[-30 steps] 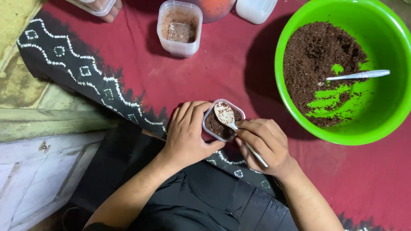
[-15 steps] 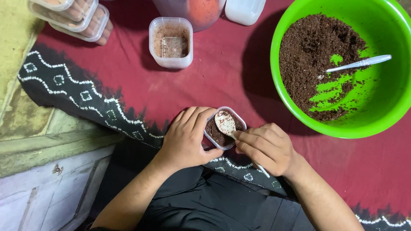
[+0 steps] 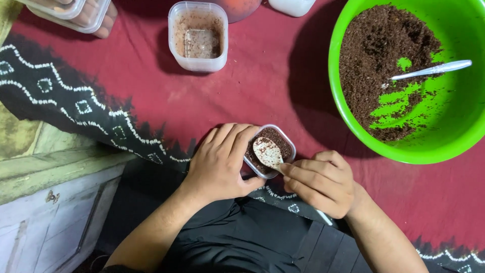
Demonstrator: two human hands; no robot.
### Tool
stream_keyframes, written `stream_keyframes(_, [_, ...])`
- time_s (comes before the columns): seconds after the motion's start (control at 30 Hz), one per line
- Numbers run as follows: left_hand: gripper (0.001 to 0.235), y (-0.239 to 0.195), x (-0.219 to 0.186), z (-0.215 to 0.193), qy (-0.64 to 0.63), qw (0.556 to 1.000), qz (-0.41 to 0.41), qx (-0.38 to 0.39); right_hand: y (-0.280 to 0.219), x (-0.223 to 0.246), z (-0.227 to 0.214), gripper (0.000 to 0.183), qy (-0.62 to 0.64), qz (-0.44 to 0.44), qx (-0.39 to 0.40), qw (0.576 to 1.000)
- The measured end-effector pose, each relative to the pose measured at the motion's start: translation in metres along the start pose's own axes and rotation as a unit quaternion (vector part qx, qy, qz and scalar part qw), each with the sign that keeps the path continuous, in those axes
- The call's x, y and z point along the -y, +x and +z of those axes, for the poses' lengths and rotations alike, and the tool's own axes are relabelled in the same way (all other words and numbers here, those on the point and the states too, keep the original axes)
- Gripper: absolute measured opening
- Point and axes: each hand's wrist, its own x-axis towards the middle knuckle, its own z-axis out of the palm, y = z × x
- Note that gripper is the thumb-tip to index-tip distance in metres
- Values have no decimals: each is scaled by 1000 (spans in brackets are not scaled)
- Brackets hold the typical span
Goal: The person scoops dark soil from a large green bowl into small square plastic containers using a white spoon. They repeatedly fill the containers and level the soil surface with the spoon.
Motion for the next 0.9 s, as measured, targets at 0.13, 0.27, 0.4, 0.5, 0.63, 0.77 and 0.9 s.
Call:
stream_keyframes(0.13, [79,0,0,-1,1,1000,-4,0,-8,-1,5,33,17,16,-4,1000])
stream_keyframes(0.27, [79,2,0,-6,-33,999,-16,11,-8,-3,7,43,26,7,3,1000])
stream_keyframes(0.4, [84,4,-1,-11,-82,996,-44,18,-10,-4,2,41,19,7,0,1000])
stream_keyframes(0.5, [84,3,-1,-10,-97,994,-50,25,-8,0,-3,39,8,17,-15,1000])
stream_keyframes(0.63, [84,3,1,-10,-83,995,-36,42,-6,0,-1,33,5,17,-12,1000])
stream_keyframes(0.77, [82,3,1,-9,-73,996,-31,43,-9,-3,3,35,1,12,1,1000])
stream_keyframes(0.9, [81,3,1,-9,-64,997,-24,40,-11,-5,2,40,0,8,8,1000])
